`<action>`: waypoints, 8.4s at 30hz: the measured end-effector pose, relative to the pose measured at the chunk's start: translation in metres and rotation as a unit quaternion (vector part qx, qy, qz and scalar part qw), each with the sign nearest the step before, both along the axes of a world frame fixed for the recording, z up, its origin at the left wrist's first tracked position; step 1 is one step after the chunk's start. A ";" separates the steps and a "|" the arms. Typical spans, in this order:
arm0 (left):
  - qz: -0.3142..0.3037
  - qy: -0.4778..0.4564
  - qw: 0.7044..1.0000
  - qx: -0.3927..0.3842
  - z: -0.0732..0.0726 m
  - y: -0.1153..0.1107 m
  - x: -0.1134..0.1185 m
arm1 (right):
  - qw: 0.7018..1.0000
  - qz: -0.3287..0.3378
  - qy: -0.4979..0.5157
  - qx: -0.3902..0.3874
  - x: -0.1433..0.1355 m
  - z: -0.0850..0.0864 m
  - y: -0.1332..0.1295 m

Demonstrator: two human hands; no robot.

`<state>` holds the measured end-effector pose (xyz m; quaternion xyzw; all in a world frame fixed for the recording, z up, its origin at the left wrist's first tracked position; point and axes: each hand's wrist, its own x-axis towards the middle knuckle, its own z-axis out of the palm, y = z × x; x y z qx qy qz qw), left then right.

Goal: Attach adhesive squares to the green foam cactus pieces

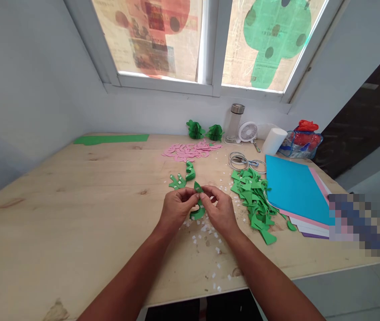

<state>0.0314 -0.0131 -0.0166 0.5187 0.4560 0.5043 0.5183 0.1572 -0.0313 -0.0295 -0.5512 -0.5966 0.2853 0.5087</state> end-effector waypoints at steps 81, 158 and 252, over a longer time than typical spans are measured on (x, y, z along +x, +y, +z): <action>-0.031 -0.084 0.996 -0.003 0.002 -0.008 0.005 | 0.932 -0.040 0.352 -0.084 -0.003 0.003 0.007; -0.180 -0.156 0.971 -0.012 0.007 0.006 -0.022 | 0.911 0.138 0.353 -0.163 -0.003 0.014 -0.004; 0.026 0.099 0.970 0.220 0.000 -0.001 -0.011 | 0.993 -0.035 0.110 -0.021 -0.006 0.009 -0.004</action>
